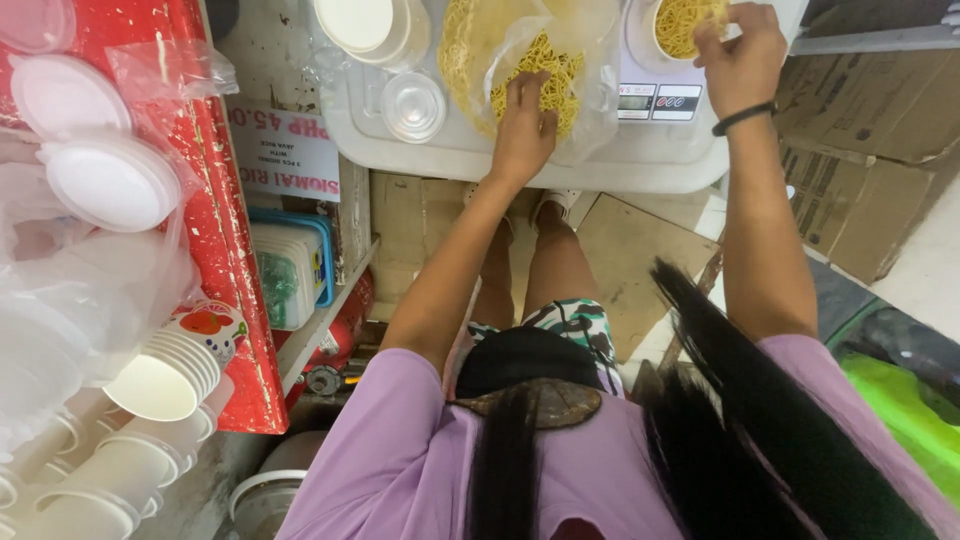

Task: Portioning yellow noodles from a large pile into individual small bowls on a preparation table.

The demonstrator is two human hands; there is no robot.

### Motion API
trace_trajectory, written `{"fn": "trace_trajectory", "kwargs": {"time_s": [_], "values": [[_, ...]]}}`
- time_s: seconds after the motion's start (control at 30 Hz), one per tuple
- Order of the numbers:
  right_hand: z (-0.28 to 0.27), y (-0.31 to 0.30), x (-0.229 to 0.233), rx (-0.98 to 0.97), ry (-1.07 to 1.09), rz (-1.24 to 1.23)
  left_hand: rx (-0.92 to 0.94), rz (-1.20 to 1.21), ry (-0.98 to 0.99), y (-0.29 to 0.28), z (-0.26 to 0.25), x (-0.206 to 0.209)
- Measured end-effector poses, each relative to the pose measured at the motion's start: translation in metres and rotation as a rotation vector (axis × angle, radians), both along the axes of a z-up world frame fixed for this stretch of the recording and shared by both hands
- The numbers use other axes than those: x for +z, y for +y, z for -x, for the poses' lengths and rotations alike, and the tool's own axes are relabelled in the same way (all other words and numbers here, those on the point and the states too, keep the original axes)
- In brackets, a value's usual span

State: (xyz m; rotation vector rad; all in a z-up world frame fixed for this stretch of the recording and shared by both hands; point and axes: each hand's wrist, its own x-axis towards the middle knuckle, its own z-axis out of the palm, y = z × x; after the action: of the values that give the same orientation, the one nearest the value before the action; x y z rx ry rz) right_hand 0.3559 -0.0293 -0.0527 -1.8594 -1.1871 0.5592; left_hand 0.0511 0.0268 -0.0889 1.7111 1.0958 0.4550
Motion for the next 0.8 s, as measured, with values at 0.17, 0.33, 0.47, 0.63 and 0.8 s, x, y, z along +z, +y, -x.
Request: {"fn": "trace_trajectory", "kwargs": {"time_s": [0.17,0.33,0.47,0.63,0.8], "values": [[-0.027,-0.007,-0.023,0.061,-0.316,0.181,0.001,0.085,-0.043,-0.022,0.016,0.035],[-0.049,-0.05,-0.036,-0.04,-0.325,0.216,0.031,0.077,-0.044,-0.075,0.059,0.026],[-0.071,-0.089,-0.074,-0.154,-0.215,0.319,0.024,0.159,0.145,-0.12,0.1,0.009],[-0.062,-0.061,-0.09,-0.351,0.252,0.498,0.132,0.351,0.335,-0.15,0.121,0.036],[-0.045,-0.017,-0.077,-0.306,0.535,0.7,0.229,0.359,0.343,-0.161,0.113,0.074]]}}
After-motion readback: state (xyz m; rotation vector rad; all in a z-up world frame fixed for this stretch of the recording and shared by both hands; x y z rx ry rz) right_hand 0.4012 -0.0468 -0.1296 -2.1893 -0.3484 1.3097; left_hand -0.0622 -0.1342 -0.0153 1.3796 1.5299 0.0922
